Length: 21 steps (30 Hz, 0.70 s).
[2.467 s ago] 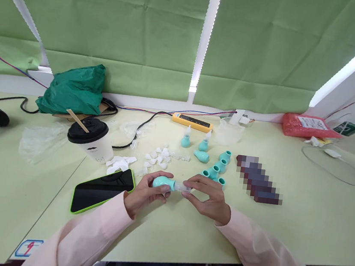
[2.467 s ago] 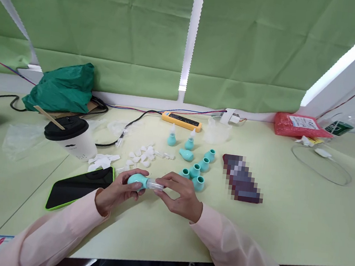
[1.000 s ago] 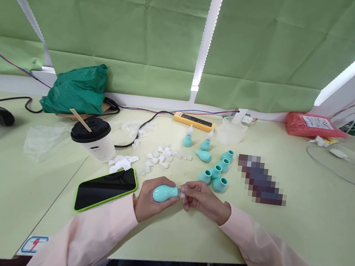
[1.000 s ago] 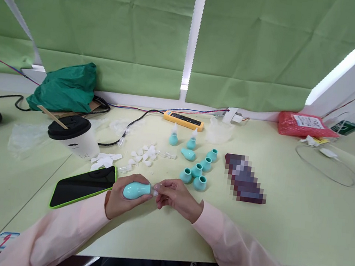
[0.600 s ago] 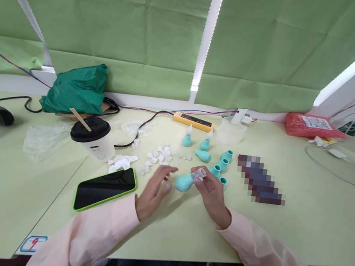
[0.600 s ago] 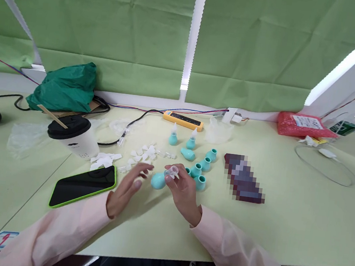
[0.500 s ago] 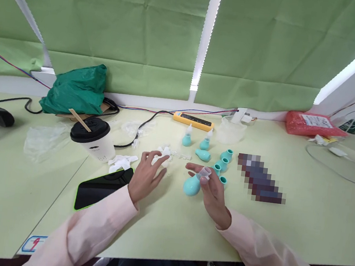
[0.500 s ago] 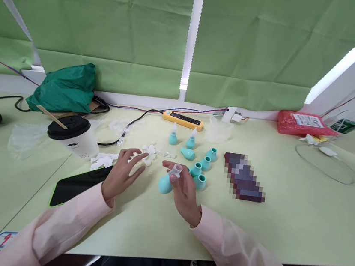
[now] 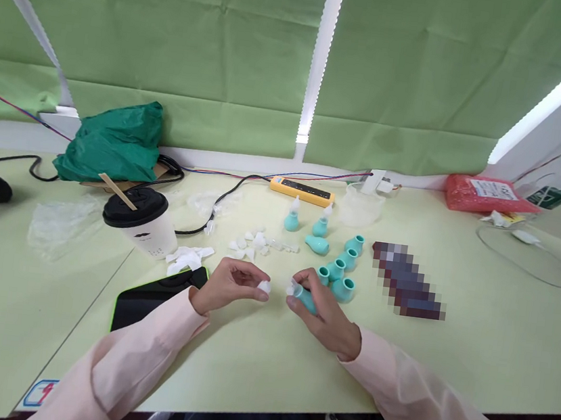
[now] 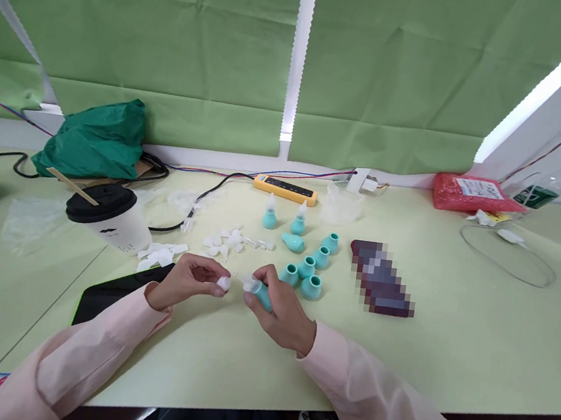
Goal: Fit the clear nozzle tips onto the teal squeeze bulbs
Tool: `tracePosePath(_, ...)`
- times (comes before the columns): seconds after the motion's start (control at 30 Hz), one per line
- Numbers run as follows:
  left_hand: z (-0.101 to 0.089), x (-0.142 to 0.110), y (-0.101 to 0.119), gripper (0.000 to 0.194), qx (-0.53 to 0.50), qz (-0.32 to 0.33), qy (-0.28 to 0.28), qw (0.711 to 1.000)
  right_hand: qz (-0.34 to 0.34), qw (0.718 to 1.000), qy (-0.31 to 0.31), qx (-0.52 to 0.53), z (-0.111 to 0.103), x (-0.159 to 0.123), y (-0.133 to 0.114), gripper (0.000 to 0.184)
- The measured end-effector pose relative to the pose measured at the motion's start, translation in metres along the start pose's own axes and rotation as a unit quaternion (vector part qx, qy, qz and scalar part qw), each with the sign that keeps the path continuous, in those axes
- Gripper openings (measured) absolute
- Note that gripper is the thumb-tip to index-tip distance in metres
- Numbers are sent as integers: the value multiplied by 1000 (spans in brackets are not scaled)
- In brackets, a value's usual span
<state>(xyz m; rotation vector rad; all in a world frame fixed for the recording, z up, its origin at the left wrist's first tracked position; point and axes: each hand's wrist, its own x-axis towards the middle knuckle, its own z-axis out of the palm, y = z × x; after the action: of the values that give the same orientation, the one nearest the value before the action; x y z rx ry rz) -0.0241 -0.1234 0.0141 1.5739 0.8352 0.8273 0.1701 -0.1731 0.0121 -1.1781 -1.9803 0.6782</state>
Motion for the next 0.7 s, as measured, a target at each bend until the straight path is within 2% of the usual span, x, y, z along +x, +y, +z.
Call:
tracePosePath(0.17, 4, 0, -2, 31, -134, -26, -42, 990, -101, 992, 68, -39, 3, 3, 7, 22)
tracePosePath(0.3, 6, -1, -6, 32, -150, -69, -20, 986, -153, 980, 102, -77, 6, 3, 11, 23)
tracePosePath(0.57, 7, -3, -9, 21, -119, -66, 15, 991, -214, 949, 69, -219, 6, 2, 18, 23)
tracePosePath(0.7, 5, -3, -7, 16, -87, -59, -18, 994, -215, 955, 30, -203, 7, 1, 21, 23)
